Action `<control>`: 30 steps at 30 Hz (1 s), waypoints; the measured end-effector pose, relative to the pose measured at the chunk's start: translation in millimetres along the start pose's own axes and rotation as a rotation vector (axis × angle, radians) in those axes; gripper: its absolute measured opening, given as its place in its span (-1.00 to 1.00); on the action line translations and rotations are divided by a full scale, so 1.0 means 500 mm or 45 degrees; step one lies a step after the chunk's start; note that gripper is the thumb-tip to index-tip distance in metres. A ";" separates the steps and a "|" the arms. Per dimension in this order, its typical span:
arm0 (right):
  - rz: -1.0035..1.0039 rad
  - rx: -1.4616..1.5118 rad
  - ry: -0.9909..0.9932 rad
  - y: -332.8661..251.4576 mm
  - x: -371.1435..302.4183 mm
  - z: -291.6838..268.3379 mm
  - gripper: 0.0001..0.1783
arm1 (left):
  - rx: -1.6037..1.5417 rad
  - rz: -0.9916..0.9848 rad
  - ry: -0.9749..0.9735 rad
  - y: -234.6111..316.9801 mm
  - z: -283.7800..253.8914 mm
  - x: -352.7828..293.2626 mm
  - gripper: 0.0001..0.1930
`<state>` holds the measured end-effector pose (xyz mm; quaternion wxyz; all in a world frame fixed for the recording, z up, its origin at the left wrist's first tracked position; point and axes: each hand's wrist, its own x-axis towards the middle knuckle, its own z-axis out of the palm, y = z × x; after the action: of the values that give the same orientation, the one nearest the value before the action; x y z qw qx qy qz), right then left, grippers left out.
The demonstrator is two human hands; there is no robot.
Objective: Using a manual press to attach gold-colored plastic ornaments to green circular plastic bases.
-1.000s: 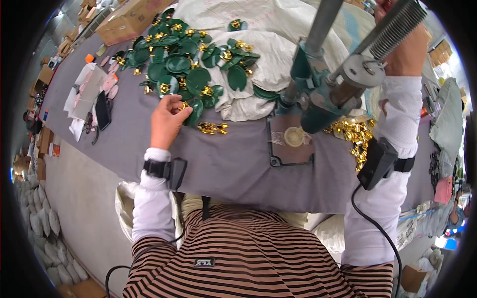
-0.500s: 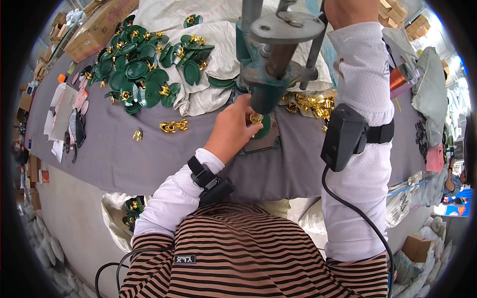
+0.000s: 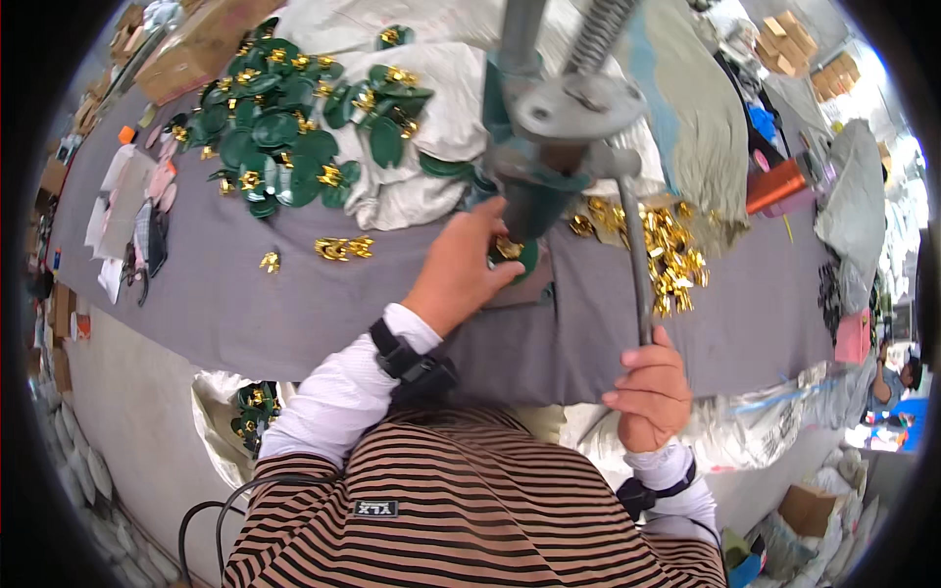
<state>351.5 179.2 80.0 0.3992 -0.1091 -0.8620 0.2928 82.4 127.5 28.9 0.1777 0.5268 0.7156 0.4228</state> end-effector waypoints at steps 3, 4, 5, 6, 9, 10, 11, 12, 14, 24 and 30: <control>-0.267 0.114 0.188 -0.024 0.092 -0.036 -0.91 | -0.040 0.098 0.118 -0.029 0.028 0.013 -0.29; -0.260 0.231 0.264 -0.031 0.133 -0.042 -0.82 | -0.082 0.109 0.171 -0.039 0.028 0.004 -0.30; -0.240 0.302 0.345 -0.042 0.184 -0.057 -0.73 | -0.081 0.108 0.182 -0.033 0.024 0.001 -0.30; -0.315 0.313 0.386 -0.039 0.250 -0.066 -0.68 | -0.077 0.100 0.172 -0.026 0.020 -0.001 -0.30; -0.231 0.728 0.523 -0.020 0.460 -0.035 -0.60 | -0.095 0.077 0.195 -0.040 0.012 -0.011 -0.31; -0.173 0.742 0.568 -0.008 0.523 -0.011 -0.66 | -0.134 0.068 0.205 -0.049 0.005 -0.016 -0.32; -0.036 0.826 0.564 0.010 0.570 0.000 -0.67 | -0.131 0.069 0.216 -0.051 -0.011 -0.025 -0.32; 0.050 0.745 0.526 0.063 0.599 -0.051 -0.62 | -0.194 0.050 0.168 -0.041 -0.027 -0.033 -0.33; 0.092 0.746 0.577 0.075 0.628 -0.023 -0.63 | -0.177 0.015 0.133 -0.070 -0.078 -0.069 -0.35; 0.115 0.762 0.513 0.089 0.621 -0.039 -0.61 | 0.230 -0.036 0.304 -0.177 -0.289 -0.028 -0.57; 0.078 0.790 0.468 0.097 0.639 -0.007 -0.63 | 0.634 -0.127 0.383 -0.292 -0.283 0.067 -0.71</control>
<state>141.8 354.4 252.4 0.5525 -0.0593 -0.6424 0.5278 -117.8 85.8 1.7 -0.0446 0.4500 0.8406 0.2982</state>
